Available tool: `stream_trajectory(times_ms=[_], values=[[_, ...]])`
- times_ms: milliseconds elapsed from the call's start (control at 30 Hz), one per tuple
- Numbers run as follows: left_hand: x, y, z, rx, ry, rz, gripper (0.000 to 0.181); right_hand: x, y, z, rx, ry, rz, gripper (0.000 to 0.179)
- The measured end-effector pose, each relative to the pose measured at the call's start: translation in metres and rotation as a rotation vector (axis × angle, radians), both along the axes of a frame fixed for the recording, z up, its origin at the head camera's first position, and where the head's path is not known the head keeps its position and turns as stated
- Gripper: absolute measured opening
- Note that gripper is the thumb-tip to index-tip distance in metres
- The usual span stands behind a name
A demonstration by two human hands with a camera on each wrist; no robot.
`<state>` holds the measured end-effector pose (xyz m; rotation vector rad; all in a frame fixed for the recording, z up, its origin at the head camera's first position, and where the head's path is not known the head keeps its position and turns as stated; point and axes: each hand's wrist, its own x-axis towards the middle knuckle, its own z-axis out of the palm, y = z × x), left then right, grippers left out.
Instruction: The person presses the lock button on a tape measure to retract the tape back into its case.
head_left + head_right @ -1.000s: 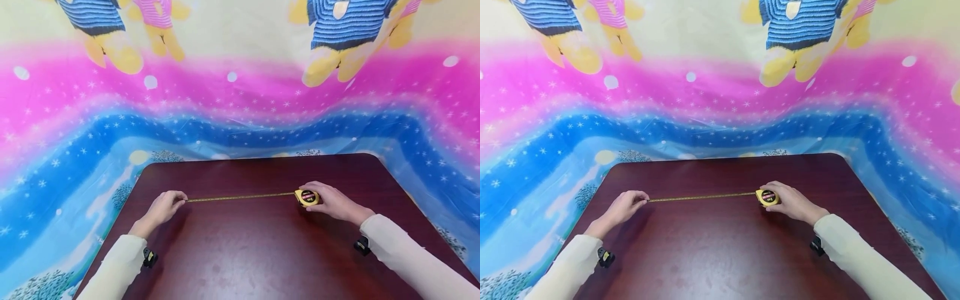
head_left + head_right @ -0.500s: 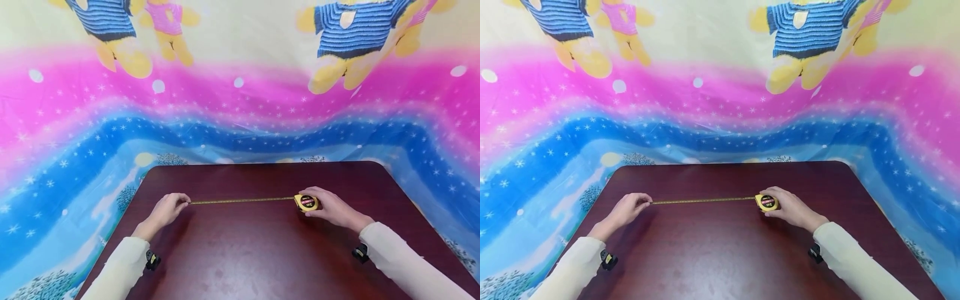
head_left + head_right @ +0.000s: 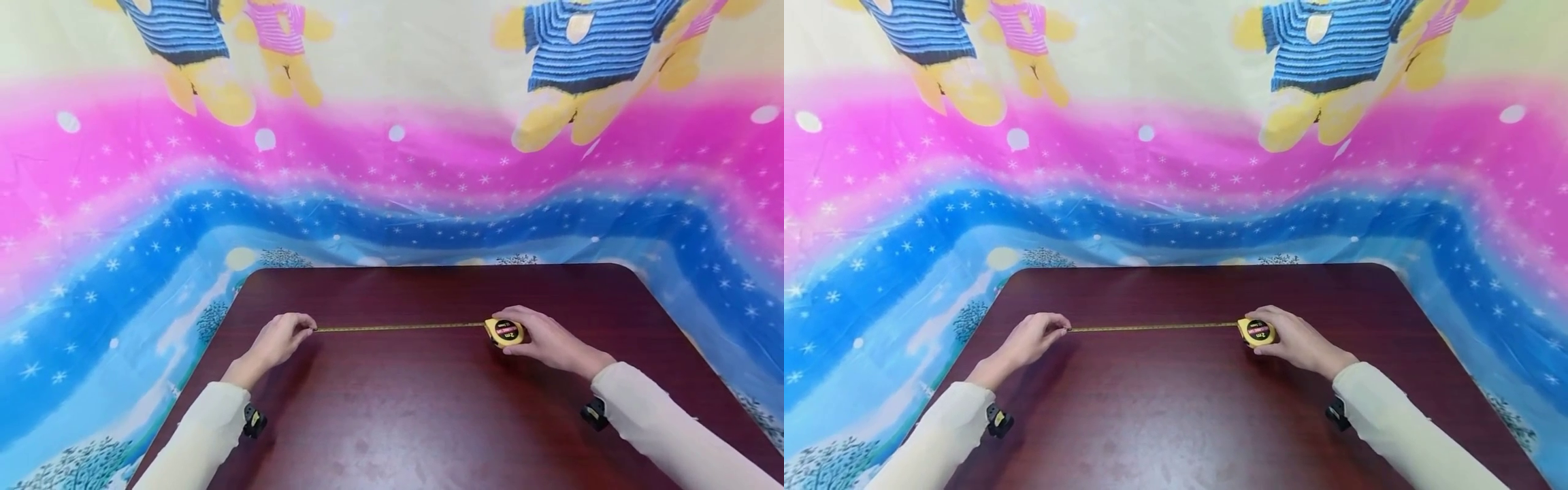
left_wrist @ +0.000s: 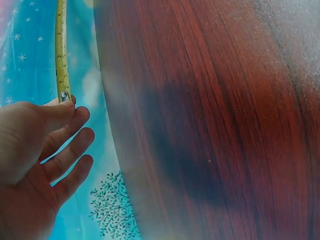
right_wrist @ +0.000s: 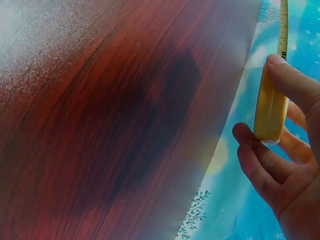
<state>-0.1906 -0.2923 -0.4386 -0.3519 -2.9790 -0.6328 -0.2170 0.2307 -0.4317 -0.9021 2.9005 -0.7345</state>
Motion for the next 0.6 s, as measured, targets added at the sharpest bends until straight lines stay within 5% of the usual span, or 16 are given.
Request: stream_trajectory(times_ms=[600], values=[[-0.002, -0.008, 0.007, -0.027, 0.015, -0.008, 0.011, -0.010, -0.013, 0.007, -0.005, -0.007, 0.030, 0.063]])
